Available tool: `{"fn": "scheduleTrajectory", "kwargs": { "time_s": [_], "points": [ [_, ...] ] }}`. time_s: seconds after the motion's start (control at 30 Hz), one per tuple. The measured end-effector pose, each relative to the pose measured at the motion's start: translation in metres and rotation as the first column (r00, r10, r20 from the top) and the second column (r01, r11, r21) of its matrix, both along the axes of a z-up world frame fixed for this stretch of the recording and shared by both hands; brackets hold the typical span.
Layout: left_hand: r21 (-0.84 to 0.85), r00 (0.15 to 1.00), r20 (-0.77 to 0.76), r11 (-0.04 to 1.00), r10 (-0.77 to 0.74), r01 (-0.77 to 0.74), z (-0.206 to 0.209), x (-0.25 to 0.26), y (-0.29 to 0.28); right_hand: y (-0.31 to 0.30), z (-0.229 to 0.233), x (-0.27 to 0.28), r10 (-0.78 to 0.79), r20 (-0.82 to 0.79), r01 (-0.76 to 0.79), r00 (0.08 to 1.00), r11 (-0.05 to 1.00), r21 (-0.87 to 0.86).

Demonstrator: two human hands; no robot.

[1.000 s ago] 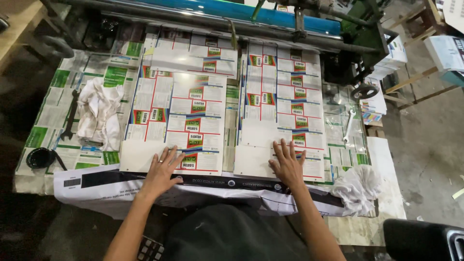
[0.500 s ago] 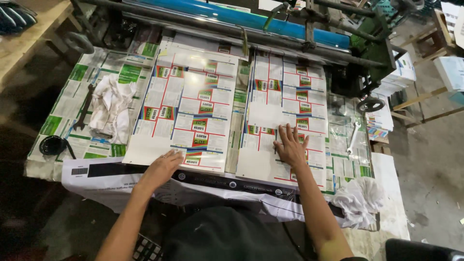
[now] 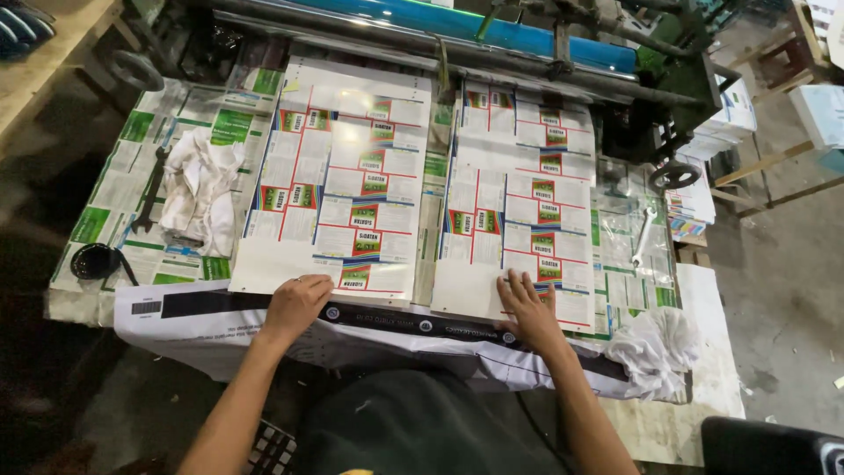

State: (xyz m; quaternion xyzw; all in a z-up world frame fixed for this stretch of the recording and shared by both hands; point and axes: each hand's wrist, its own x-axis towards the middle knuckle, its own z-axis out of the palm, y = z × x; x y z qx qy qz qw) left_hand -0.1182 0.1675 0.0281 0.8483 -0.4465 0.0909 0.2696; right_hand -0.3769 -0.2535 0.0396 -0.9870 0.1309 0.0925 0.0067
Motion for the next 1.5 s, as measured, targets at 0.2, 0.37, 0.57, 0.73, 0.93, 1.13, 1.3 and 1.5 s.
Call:
{"fn": "scheduleTrajectory", "kwargs": {
  "time_s": [0.2,0.37,0.57,0.73,0.93,1.13,1.3,1.5],
  "points": [
    [0.005,0.999,-0.023,0.999,-0.048,0.048,-0.002,0.007,0.002,-0.014,0.025,0.001,0.016,0.020,-0.018,1.000,0.996,0.091],
    [-0.008,0.995,0.077,0.997,0.071,-0.071,0.053,-0.004,0.000,0.043,0.114,0.007,-0.018,0.584,0.054,0.812,0.998,-0.044],
    [0.045,0.974,0.172,0.986,0.150,-0.159,-0.001,-0.024,-0.015,0.052,0.008,-0.003,0.003,0.707,0.062,0.707,0.996,-0.066],
    [0.112,0.984,0.012,0.977,0.179,-0.179,-0.029,-0.001,-0.029,0.048,-0.031,-0.003,-0.051,0.625,0.092,0.779,0.995,-0.034],
    [0.065,0.985,-0.074,0.986,0.155,-0.151,-0.026,0.041,-0.050,0.063,-0.018,-0.008,-0.154,0.610,0.200,0.777,0.980,-0.008],
    [0.070,0.984,-0.137,0.992,0.113,-0.104,-0.028,0.078,-0.065,0.072,-0.013,-0.018,-0.239,0.596,0.273,0.767,0.961,0.035],
    [0.076,0.987,-0.143,0.995,0.070,-0.060,-0.028,0.108,-0.077,0.070,-0.017,-0.021,-0.243,0.603,0.300,0.760,0.954,0.007],
    [0.076,0.988,-0.148,0.997,0.045,-0.034,-0.026,0.127,-0.085,0.068,-0.016,-0.021,-0.263,0.584,0.319,0.768,0.948,0.006]
  ]
}}
